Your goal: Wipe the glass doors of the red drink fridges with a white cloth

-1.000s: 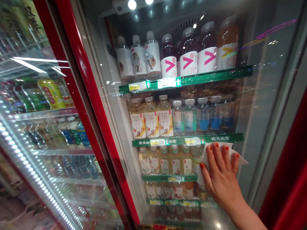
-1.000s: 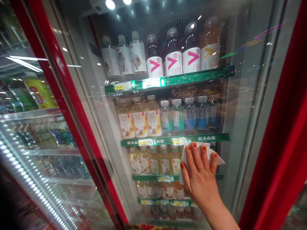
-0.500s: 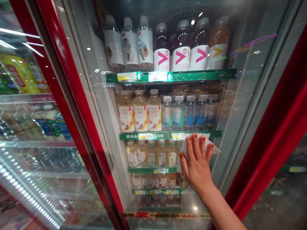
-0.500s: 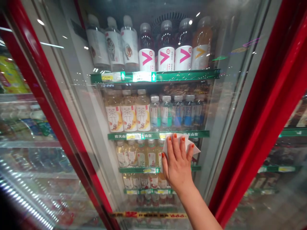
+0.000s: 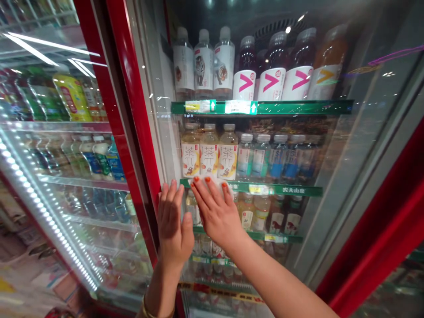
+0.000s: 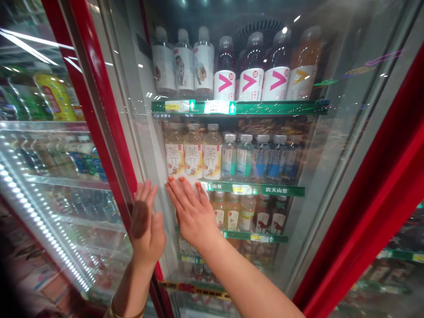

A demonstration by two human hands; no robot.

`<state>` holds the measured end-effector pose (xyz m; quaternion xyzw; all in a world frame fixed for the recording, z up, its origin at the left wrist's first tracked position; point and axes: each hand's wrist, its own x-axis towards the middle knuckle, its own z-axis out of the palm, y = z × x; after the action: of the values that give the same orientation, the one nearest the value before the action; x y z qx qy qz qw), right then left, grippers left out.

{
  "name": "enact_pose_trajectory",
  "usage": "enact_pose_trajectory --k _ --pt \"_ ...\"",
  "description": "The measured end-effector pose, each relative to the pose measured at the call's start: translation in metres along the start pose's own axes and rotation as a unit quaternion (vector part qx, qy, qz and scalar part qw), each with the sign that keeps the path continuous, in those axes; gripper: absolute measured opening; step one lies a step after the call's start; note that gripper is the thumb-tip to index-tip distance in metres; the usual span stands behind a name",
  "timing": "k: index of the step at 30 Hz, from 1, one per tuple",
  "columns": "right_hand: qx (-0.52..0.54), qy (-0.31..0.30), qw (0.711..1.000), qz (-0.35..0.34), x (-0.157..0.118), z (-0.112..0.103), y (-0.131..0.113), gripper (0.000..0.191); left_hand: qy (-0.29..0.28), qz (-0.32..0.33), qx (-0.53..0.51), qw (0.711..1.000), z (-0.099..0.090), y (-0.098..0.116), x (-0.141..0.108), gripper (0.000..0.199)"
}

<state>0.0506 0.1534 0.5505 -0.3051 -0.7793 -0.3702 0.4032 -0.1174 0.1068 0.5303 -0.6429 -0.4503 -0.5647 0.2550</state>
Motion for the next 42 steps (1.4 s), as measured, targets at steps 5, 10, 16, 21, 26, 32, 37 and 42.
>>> enact_pose_trajectory --k 5,10,16,21,26,32,37,42 --pt "-0.013 0.011 0.996 0.092 -0.022 -0.004 0.009 0.081 -0.030 0.003 0.030 0.999 0.008 -0.014 -0.018 0.072" --pt "0.004 0.011 0.998 0.068 0.004 0.006 -0.007 0.080 -0.019 0.018 0.044 0.999 0.011 -0.018 -0.016 0.076" --pt "-0.003 -0.015 1.000 0.001 -0.043 0.009 -0.013 0.065 -0.023 0.036 0.048 0.998 0.010 -0.019 -0.019 0.078" --pt "-0.024 0.016 0.994 0.102 0.016 -0.001 -0.002 0.077 -0.002 0.027 0.036 0.999 0.010 -0.015 -0.012 0.078" --pt "0.008 -0.006 0.999 -0.039 0.003 0.015 -0.023 0.068 0.014 0.003 0.003 1.000 0.011 -0.016 -0.014 0.076" --pt "-0.036 -0.014 0.996 0.074 -0.028 -0.016 0.013 0.070 -0.003 0.005 -0.002 1.000 0.006 -0.010 -0.018 0.076" --pt "-0.070 0.018 0.992 0.104 0.007 -0.017 0.017 0.076 -0.005 0.027 -0.027 0.999 0.016 0.011 -0.007 0.074" --pt "-0.094 -0.009 0.993 0.065 -0.054 -0.017 0.025 0.079 -0.013 0.037 -0.019 0.999 0.025 0.019 -0.008 0.076"
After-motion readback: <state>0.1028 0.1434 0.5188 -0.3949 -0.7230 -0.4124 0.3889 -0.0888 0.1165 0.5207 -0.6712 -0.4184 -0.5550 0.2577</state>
